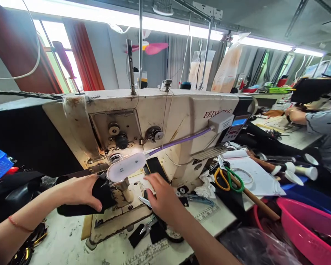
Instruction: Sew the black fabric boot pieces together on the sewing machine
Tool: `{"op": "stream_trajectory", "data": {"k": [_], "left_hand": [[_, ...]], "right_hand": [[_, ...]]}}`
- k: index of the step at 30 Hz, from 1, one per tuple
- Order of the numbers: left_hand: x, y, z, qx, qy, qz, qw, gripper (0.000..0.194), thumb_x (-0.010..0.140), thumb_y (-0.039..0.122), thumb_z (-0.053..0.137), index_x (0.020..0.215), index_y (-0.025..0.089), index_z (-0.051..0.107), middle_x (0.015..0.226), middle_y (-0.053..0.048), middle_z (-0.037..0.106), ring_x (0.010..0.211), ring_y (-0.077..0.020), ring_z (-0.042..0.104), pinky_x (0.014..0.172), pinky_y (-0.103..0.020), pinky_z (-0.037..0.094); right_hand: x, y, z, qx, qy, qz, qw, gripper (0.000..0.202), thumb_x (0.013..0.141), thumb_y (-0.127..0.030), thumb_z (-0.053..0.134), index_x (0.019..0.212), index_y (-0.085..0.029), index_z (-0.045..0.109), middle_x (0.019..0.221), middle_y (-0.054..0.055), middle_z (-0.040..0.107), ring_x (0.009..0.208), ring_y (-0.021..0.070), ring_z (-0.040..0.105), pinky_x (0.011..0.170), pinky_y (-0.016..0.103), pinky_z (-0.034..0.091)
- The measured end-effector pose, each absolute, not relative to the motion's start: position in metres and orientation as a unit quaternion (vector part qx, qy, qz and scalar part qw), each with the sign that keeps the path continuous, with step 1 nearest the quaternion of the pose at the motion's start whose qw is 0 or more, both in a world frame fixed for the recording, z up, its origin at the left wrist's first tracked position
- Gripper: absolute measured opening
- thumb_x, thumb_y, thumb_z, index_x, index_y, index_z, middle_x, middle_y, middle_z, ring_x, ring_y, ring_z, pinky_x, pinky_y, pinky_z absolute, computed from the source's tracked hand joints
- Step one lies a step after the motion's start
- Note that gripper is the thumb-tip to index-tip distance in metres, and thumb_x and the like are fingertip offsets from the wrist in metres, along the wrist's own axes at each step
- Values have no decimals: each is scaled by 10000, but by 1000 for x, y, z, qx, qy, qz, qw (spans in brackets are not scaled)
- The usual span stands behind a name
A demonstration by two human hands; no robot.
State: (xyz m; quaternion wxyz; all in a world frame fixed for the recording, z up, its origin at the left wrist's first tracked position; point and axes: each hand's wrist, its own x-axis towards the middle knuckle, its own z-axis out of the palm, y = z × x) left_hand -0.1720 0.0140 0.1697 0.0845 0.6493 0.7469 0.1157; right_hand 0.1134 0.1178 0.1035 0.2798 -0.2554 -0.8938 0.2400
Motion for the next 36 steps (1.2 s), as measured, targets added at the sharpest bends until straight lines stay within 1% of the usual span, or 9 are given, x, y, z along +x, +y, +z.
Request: {"op": "stream_trajectory", "data": {"k": [4, 6, 8, 14, 18, 20, 24, 29, 36], "left_hand": [[-156, -4, 135, 646, 758, 67, 65, 1114, 479, 602, 765, 1400, 86, 410, 1463, -248, 400, 1314, -429, 418, 1057, -519, 375], [-144, -19, 120, 632, 770, 86, 28, 1150, 559, 535, 733, 1486, 85, 222, 1517, -236, 295, 1347, -381, 385, 1077, -468, 366], [-132, -35, 113, 608, 786, 105, -47, 1112, 619, 479, 694, 1510, 120, 133, 1490, -207, 342, 1297, -359, 444, 1027, -453, 410], [-107, -82, 133, 506, 811, 101, -276, 936, 672, 472, 638, 1416, 18, 297, 1320, -237, 532, 1121, -378, 550, 903, -474, 446], [-86, -94, 142, 482, 810, 93, -322, 826, 682, 442, 648, 1335, -3, 407, 1196, -223, 600, 1004, -342, 601, 852, -430, 465], [-74, -94, 143, 480, 805, 91, -336, 828, 673, 429, 667, 1328, -10, 415, 1169, -220, 609, 986, -338, 602, 841, -423, 466], [-53, -92, 140, 484, 790, 100, -363, 846, 692, 434, 669, 1332, -45, 390, 1177, -241, 598, 1015, -343, 588, 853, -426, 455], [-45, -97, 133, 493, 778, 95, -377, 782, 695, 368, 682, 1303, -43, 413, 1185, -252, 590, 1036, -341, 583, 857, -423, 447], [-49, -98, 128, 506, 778, 97, -358, 749, 723, 395, 629, 1308, -10, 395, 1182, -247, 587, 1035, -350, 587, 858, -434, 450]], "right_hand": [[165, 101, 52, -358, -922, 136, 62, 334, 735, 11, 512, 1018, -140, 603, 1030, 130, 578, 964, 287, 570, 852, 410, 476], [175, 99, 28, -376, -920, 107, 43, 466, 678, 76, 475, 1081, -126, 591, 1078, 141, 566, 988, 279, 567, 883, 396, 467], [179, 103, 13, -384, -912, 123, 80, 539, 681, 86, 426, 1157, -129, 558, 1105, 139, 563, 982, 248, 583, 888, 364, 468], [181, 115, 7, -382, -829, 326, 246, 524, 671, -93, 487, 1190, -159, 510, 1168, 118, 570, 1118, 254, 561, 990, 375, 428], [166, 70, 26, -350, -771, 494, 196, 351, 738, -366, 619, 1036, -192, 556, 903, 51, 623, 849, 239, 608, 774, 332, 495], [150, 38, 48, -297, -784, 521, 161, 325, 729, -332, 637, 1018, -202, 564, 920, 39, 605, 848, 224, 581, 769, 322, 470], [118, 0, 92, -234, -784, 552, 161, 513, 624, -193, 701, 1112, -182, 542, 1116, 62, 557, 1011, 246, 527, 883, 343, 412], [108, 0, 104, -241, -789, 546, 146, 330, 669, -247, 714, 943, -177, 545, 927, 18, 607, 836, 202, 543, 725, 291, 395], [112, -3, 92, -255, -814, 501, 147, 320, 630, -262, 731, 857, -181, 521, 871, 5, 602, 771, 178, 508, 646, 263, 335]]}}
